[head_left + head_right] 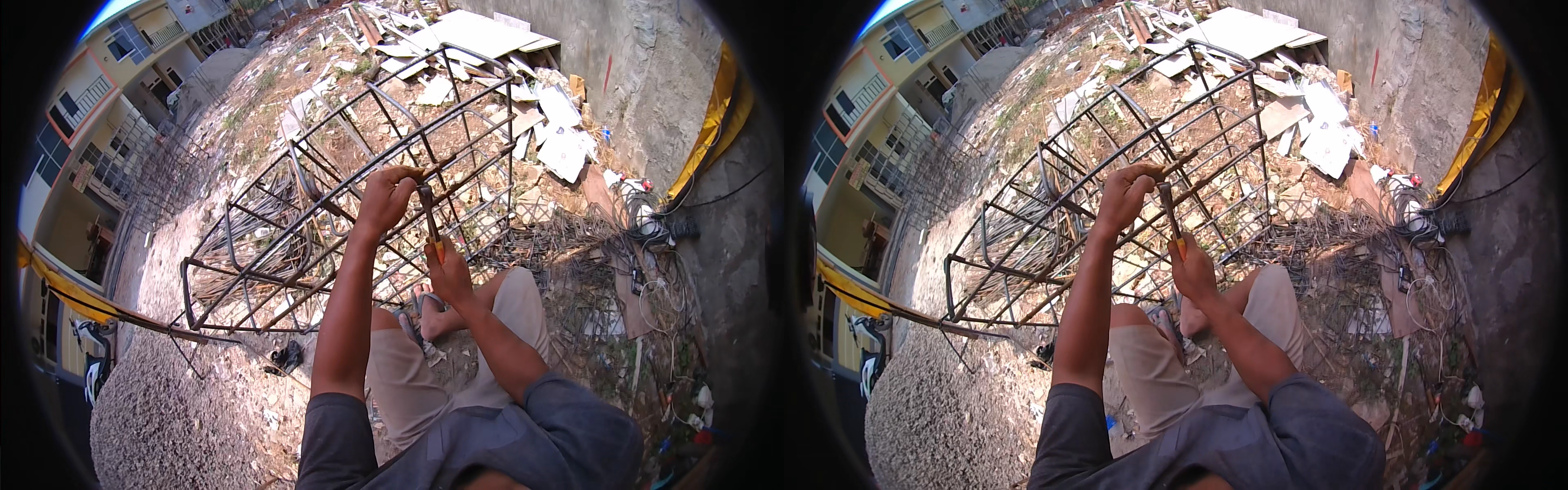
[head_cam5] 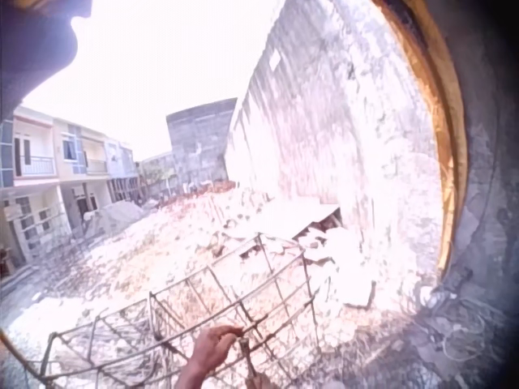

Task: The person sits on the ground and assembles a metal frame structure. They use pliers to bend and secure wire ties at the joints of the frame, working methodically across different sections.

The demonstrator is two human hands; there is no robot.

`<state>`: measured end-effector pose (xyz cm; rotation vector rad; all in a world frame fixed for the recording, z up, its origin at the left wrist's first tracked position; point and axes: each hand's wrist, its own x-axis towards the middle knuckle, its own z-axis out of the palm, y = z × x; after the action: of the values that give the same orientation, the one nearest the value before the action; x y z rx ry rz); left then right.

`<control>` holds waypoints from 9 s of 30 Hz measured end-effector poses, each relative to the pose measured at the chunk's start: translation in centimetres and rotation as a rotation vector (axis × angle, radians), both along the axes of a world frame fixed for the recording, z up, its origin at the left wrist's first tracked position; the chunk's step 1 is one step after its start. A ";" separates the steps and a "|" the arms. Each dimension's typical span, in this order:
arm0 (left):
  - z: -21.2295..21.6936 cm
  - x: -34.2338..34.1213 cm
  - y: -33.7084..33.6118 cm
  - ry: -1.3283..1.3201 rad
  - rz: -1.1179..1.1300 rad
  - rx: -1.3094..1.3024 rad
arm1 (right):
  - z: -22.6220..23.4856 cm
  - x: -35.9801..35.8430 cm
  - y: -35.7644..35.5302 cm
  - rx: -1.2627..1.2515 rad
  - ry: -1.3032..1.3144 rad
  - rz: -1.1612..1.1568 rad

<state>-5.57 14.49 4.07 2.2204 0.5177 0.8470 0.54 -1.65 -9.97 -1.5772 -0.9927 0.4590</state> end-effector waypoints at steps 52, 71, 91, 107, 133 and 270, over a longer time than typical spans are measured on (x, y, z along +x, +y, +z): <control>-2.4 -13.7 -2.5 -0.382 0.913 0.060 | 21.5 7.0 12.6 0.203 -1.041 0.187; -1.4 -13.1 6.4 -0.308 0.718 0.014 | 24.0 9.6 20.0 -0.018 -0.945 0.166; -1.6 -13.4 5.9 -0.318 0.731 0.044 | 22.5 9.1 20.7 0.076 -0.988 0.099; -2.1 -16.0 3.7 -0.391 0.568 -0.063 | 22.5 7.1 17.7 0.125 -0.973 0.111; -4.6 -22.0 -0.1 0.051 0.889 0.608 | 22.4 6.5 19.6 0.151 -1.025 0.073; -5.6 -22.9 -23.1 -0.628 0.529 -0.542 | 18.4 -7.8 10.7 0.526 -1.056 0.264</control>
<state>-28.47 -8.56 -1.57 1.2422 0.9014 1.4047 -7.29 9.03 8.39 -1.1530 -1.9327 -0.5209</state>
